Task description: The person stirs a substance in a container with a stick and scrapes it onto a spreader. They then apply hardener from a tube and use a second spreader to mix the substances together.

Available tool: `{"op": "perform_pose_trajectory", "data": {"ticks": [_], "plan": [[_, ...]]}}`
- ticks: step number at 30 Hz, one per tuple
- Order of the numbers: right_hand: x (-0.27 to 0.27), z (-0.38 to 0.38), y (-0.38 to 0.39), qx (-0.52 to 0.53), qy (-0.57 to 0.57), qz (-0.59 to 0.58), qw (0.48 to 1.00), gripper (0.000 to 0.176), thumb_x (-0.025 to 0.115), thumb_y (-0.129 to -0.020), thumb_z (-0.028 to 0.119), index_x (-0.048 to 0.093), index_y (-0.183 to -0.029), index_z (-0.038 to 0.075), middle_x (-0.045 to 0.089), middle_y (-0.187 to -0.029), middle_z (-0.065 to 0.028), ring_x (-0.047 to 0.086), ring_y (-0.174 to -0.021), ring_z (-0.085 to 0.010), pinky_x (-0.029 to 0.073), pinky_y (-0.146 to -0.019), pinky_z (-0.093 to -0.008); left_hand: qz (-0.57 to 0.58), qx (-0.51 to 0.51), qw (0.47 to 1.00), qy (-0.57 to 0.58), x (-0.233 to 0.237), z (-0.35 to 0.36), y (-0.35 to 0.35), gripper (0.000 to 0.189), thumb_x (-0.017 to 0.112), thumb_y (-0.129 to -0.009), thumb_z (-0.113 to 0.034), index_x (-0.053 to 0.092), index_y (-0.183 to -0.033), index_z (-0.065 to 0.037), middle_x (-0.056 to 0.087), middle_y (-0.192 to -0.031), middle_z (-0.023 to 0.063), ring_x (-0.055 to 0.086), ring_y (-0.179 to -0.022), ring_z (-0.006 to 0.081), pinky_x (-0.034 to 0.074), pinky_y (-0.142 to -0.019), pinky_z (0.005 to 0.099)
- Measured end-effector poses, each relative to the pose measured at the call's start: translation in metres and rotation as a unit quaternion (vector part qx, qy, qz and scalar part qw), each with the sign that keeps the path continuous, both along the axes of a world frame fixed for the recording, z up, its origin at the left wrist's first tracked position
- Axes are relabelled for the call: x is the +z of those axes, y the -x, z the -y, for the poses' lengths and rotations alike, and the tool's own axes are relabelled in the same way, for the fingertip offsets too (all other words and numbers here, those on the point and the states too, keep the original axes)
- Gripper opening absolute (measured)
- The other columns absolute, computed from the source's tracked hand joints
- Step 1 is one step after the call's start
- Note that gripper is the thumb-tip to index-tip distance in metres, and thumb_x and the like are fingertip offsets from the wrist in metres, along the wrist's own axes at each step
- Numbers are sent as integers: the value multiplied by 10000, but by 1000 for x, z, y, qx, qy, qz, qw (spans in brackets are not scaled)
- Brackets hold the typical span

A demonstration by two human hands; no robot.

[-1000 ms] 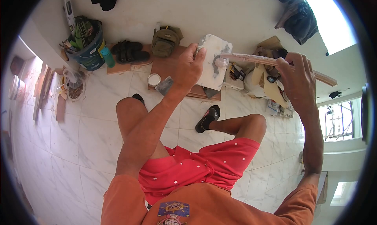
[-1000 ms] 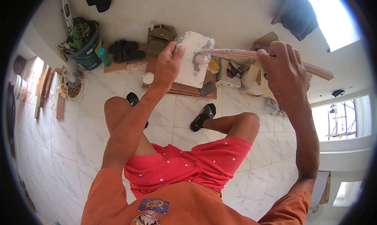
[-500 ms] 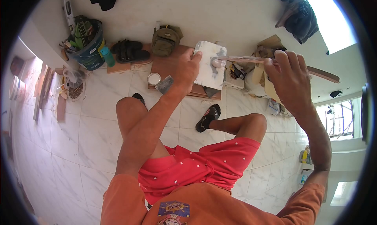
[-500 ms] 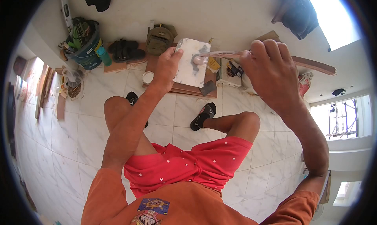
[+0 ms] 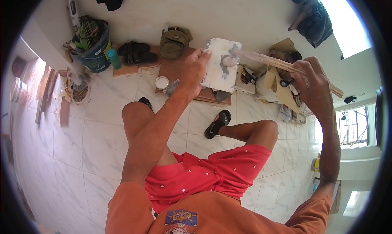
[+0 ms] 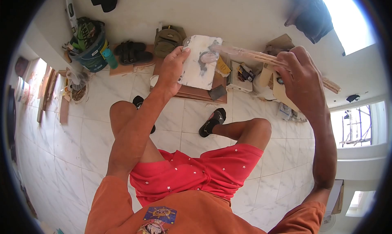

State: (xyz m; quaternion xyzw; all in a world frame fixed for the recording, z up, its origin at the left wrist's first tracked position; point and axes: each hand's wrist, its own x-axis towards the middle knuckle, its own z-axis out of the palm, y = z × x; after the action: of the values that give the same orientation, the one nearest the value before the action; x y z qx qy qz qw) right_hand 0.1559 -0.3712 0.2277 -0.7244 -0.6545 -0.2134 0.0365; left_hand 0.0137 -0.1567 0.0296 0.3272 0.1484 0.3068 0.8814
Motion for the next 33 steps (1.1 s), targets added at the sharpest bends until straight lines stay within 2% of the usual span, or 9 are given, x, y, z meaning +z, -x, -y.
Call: {"op": "perform_pose_trajectory", "data": {"ticks": [4, 8, 14, 17, 23, 26, 28, 31, 33], "plan": [[4, 3, 1, -33, 2, -77, 997, 172, 689, -909, 62, 617, -1059, 20, 607, -954, -116, 668, -830, -292, 530, -713, -417, 10, -27, 1000, -11, 2, 0, 2, 215, 536, -1025, -205, 566, -1159, -40, 660, -1064, 69, 691, -921, 142, 609, -797, 323], [1, 7, 2, -74, 7, -183, 980, 131, 649, -943, 75, 631, -1055, 9, 622, -954, -116, 685, -857, -265, 563, -764, -379, 24, -32, 999, -13, 1, 0, 1, 209, 534, -1025, -201, 565, -1155, -40, 661, -1062, 71, 691, -918, 144, 611, -790, 327], [-4, 11, -3, -74, 34, -205, 975, 151, 615, -969, 106, 630, -1055, -16, 627, -974, -124, 681, -863, -241, 567, -758, -341, 34, -36, 999, -7, -1, 0, -1, 224, 534, -1023, -199, 563, -1175, -38, 660, -1077, 73, 691, -929, 147, 613, -795, 335], [-9, 13, -6, -67, 26, -197, 978, 154, 619, -971, 112, 629, -1050, -19, 631, -934, -117, 661, -793, -204, 550, -708, -321, 35, -35, 999, -1, 1, 1, 0, 245, 537, -1022, -199, 559, -1204, -37, 658, -1100, 73, 690, -949, 151, 614, -808, 338], [-14, 11, -6, -158, 57, -355, 919, 168, 627, -986, 147, 639, -1068, 0, 597, -799, -40, 590, -671, -102, 468, -597, -264, 48, -45, 998, 1, 1, 0, 2, 267, 537, -1022, -201, 549, -1237, -43, 656, -1127, 75, 689, -972, 157, 616, -815, 341], [-25, 13, -12, -144, 53, -469, 870, 221, 628, -999, 180, 627, -1123, -3, 572, -772, -2, 551, -643, -68, 435, -573, -235, 52, -47, 998, 0, 3, 1, 2, 272, 535, -1025, -208, 547, -1244, -46, 656, -1130, 79, 690, -975, 162, 617, -819, 344], [-26, 12, -6, -135, 62, -504, 851, 261, 634, -1000, 196, 614, -1157, -12, 551, -761, 15, 519, -628, -52, 419, -563, -224, 56, -46, 997, 1, 4, 2, 3, 279, 535, -1027, -215, 544, -1249, -47, 657, -1132, 81, 691, -978, 165, 618, -823, 347], [-29, 12, -2, -127, 70, -551, 822, 296, 650, -995, 208, 608, -1185, -16, 522, -748, 32, 486, -619, -40, 403, -553, -214, 67, -36, 997, 8, 3, 3, 2, 211, 506, -1042, -201, 569, -1166, -43, 671, -1060, 80, 704, -915, 155, 637, -767, 347], [-33, 11, -1, -123, 65, -570, 810, 298, 656, -991, 202, 608, -1190, -15, 512, -745, 38, 475, -620, -35, 397, -551, -210, 66, -33, 997, 14, 5, 3, 2, 210, 507, -1042, -205, 570, -1156, -41, 671, -1063, 81, 704, -916, 158, 635, -771, 345]]}}
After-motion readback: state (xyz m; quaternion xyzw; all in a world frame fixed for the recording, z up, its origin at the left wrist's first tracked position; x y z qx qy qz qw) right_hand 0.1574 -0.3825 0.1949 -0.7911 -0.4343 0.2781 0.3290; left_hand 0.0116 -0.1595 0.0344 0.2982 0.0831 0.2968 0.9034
